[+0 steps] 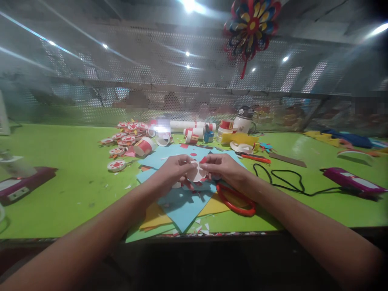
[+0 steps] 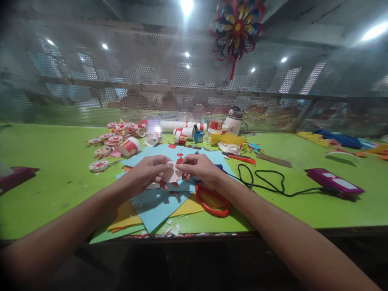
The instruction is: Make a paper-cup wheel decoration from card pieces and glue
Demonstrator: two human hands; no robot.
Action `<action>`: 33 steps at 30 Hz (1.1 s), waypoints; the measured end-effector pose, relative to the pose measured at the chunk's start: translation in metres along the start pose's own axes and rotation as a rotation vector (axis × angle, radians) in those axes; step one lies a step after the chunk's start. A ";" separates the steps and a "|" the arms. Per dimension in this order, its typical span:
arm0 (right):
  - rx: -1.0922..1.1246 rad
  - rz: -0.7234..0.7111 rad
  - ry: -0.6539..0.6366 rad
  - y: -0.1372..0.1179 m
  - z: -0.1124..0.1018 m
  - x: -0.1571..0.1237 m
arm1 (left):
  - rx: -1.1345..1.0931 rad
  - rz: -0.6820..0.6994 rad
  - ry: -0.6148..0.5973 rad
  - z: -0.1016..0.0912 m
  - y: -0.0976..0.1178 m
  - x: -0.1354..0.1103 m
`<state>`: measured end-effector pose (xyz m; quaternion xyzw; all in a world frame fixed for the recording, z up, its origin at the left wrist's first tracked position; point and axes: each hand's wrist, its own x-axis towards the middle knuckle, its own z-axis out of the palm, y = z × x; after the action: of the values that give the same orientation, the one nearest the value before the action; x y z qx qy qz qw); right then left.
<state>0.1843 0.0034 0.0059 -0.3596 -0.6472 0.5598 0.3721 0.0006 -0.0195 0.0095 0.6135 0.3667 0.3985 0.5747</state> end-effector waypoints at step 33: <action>-0.573 -0.480 0.162 0.001 0.015 -0.005 | 0.258 0.085 0.062 -0.004 -0.011 0.009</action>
<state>0.1736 -0.0081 0.0028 -0.3303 -0.8118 0.2228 0.4268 0.0008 -0.0090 -0.0008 0.6846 0.4063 0.3907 0.4621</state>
